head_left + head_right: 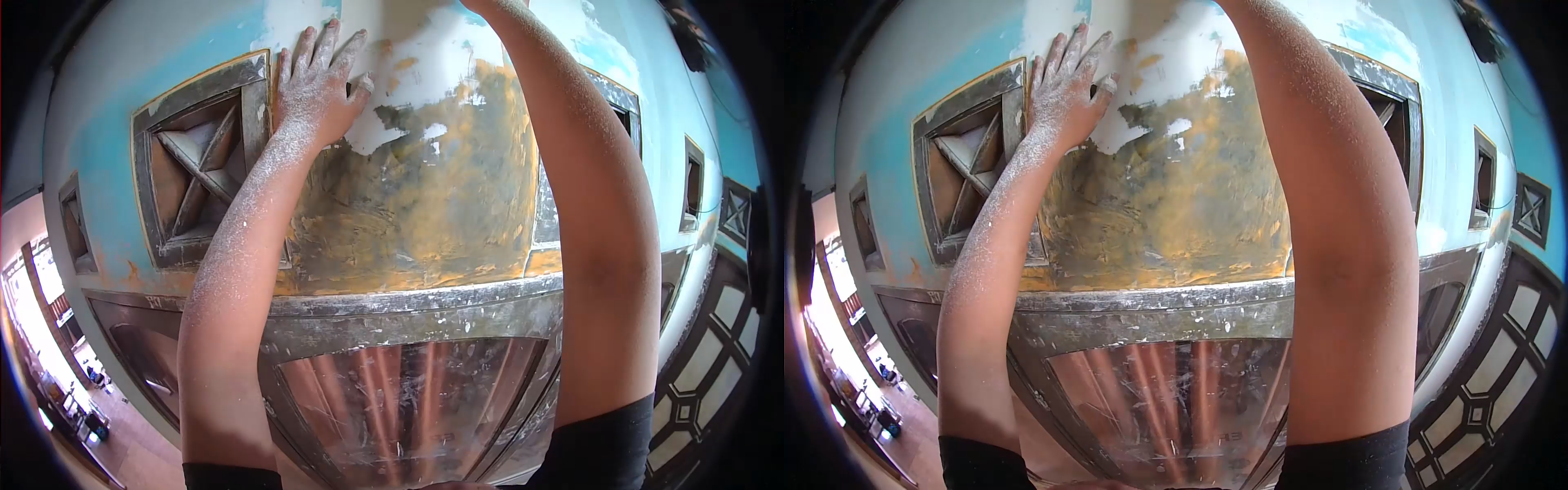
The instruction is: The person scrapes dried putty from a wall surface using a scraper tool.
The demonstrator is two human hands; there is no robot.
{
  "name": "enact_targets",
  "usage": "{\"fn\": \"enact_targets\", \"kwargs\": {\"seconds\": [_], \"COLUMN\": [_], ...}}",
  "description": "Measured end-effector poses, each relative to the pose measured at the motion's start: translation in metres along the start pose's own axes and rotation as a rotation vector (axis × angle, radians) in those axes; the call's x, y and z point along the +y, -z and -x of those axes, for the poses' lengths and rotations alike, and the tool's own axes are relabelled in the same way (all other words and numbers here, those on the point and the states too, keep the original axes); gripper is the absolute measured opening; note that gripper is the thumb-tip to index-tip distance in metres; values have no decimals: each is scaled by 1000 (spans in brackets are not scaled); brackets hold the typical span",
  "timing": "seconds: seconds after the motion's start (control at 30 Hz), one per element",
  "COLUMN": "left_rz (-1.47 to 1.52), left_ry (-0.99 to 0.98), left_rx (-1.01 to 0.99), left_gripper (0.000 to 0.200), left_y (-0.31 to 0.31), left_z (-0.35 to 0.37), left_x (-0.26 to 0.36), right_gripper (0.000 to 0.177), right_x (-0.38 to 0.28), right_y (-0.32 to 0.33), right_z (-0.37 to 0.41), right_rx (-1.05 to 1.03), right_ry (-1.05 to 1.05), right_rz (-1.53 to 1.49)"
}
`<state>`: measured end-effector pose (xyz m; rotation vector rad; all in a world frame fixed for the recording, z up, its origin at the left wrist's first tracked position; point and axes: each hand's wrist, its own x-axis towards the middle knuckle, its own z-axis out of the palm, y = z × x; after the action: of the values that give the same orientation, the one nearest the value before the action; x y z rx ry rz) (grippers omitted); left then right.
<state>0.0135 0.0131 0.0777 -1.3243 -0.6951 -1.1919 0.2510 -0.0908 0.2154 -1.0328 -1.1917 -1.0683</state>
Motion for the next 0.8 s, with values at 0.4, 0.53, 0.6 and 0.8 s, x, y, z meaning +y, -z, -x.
{"fn": "enact_targets", "kwargs": {"seconds": [0.4,0.53,0.6,0.8], "left_rz": [-21,-39,-31,-39], "left_ry": [21,37,42,56], "left_rx": [-4,-29,-23,-16], "left_gripper": [64,64,64,63], "left_y": [3,4,4,5], "left_z": [2,2,3,3], "left_x": [4,4,5,6], "right_gripper": [34,34,34,34], "right_x": [-2,18,37,67], "right_y": [-2,15,25,21], "right_z": [-1,17,20,-2], "right_rx": [-17,40,85,84], "right_ry": [7,45,23,-6], "right_rz": [15,50,78,130]}}
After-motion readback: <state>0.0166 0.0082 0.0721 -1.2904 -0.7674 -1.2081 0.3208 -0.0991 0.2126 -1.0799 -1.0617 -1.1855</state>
